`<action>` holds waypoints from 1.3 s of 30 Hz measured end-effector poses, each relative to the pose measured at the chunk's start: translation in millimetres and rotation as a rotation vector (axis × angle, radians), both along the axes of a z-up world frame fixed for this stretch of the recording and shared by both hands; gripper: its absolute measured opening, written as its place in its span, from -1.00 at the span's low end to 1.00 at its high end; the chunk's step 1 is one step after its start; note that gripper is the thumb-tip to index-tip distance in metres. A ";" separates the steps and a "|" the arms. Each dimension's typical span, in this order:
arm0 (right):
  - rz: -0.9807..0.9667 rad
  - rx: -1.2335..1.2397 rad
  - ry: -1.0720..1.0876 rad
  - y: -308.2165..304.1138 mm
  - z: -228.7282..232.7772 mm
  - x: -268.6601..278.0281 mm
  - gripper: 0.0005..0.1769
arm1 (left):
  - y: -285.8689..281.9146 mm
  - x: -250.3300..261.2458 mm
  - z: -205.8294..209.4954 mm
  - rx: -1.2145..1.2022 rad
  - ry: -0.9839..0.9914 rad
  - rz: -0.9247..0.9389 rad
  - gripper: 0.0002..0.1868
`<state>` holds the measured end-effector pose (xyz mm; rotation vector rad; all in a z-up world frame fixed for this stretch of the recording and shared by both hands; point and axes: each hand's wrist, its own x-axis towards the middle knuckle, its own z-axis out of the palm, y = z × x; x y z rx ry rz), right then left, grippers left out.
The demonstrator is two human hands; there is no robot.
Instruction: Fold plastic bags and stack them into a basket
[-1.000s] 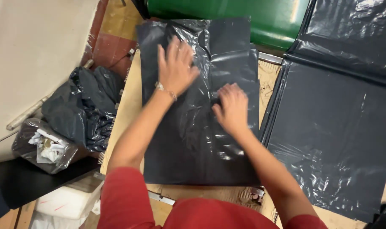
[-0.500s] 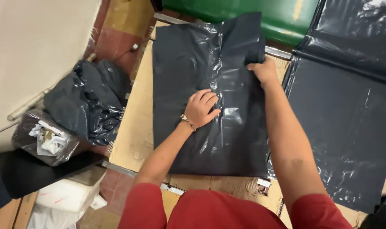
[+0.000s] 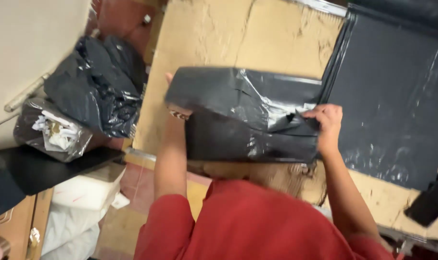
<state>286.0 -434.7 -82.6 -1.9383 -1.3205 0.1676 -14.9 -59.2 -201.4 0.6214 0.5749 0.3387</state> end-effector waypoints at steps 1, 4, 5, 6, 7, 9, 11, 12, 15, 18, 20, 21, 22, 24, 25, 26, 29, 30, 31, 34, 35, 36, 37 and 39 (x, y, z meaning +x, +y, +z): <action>-0.106 -0.052 -0.072 -6.6 -3.0 -8.7 -0.81 | 1.4 -15.3 -15.4 -0.005 0.038 0.083 0.07; -0.305 -0.203 0.032 5.5 38.8 -36.1 -0.75 | -0.4 -49.2 -53.9 -0.003 0.112 0.251 0.00; -0.398 -0.299 0.211 13.1 61.7 -47.8 -0.64 | -4.0 -61.1 -65.0 0.002 0.147 0.336 -0.03; -0.401 -0.300 0.214 4.1 53.4 -46.0 -0.64 | -24.7 -74.7 -44.3 0.003 0.149 0.333 -0.03; -0.306 -0.258 0.266 -4.7 45.6 -44.2 -0.50 | -45.2 -88.1 -22.9 0.343 0.285 0.266 -0.27; -0.215 -0.202 0.310 -11.5 54.2 -42.1 -0.34 | -69.6 -101.1 21.6 0.694 0.405 0.193 -0.38; -0.018 -0.246 0.529 -17.5 87.4 -50.6 -0.34 | -92.3 -113.4 67.0 0.956 0.388 0.035 -0.12; -0.019 -0.242 0.528 -26.0 57.3 -41.7 -0.34 | -93.3 -112.5 73.2 0.960 0.385 0.035 -0.12; 0.048 -0.257 0.961 -41.5 -9.2 -20.5 -0.26 | -96.3 -100.9 91.2 1.101 0.576 -0.293 -0.21; -0.037 -0.077 0.785 -29.2 -17.3 -3.3 -0.25 | -90.5 -73.3 101.3 1.123 0.582 -0.130 -0.31; -0.179 0.151 0.607 -18.0 -7.2 14.0 -0.49 | -79.7 -58.9 99.9 1.052 0.692 0.179 -0.47; -0.181 0.153 0.607 -10.2 5.5 10.3 -0.49 | -82.1 -55.6 102.2 1.054 0.690 0.177 -0.47; -0.184 0.219 0.575 -2.6 18.8 7.5 -0.53 | -84.2 -50.9 104.4 1.091 0.598 0.302 -0.52; -0.188 0.287 0.543 -2.5 29.5 4.0 -0.55 | -95.6 -53.0 112.1 1.124 0.502 0.425 -0.58; -0.165 0.268 0.405 -10.0 26.7 3.1 -0.57 | -104.9 -59.9 117.6 1.247 0.728 0.414 -0.66; -0.140 0.246 0.268 -17.3 23.8 2.7 -0.60 | -114.2 -66.5 122.8 1.363 0.958 0.398 -0.64; -0.207 0.136 0.132 -61.2 -7.0 -29.1 -0.59 | -134.3 -108.5 69.5 1.645 0.783 0.277 -0.75; -0.208 0.129 0.138 -75.5 -21.9 -39.5 -0.59 | -148.3 -117.7 71.3 1.640 0.788 0.270 -0.75; -0.230 0.075 0.140 -90.1 -36.8 -49.9 -0.58 | -162.3 -126.8 73.1 1.699 0.794 0.267 -0.75; -0.256 -0.016 0.131 -118.6 -54.7 -77.2 -0.55 | -184.9 -144.1 80.0 1.888 0.779 0.280 -0.86; -0.254 -0.055 0.120 -126.5 -55.6 -86.6 -0.52 | -191.1 -150.1 83.3 2.014 0.763 0.299 -0.88; -0.255 -0.055 0.120 -129.6 -57.8 -86.8 -0.52 | -194.6 -150.1 85.9 2.014 0.762 0.298 -0.88; -0.229 -0.135 -0.032 -133.1 -59.7 -87.2 -0.55 | -198.4 -150.4 88.9 2.124 0.774 0.233 -0.71; -0.203 -0.211 -0.184 -131.0 -49.7 -97.7 -0.57 | -196.8 -153.3 88.9 2.237 0.783 0.165 -0.51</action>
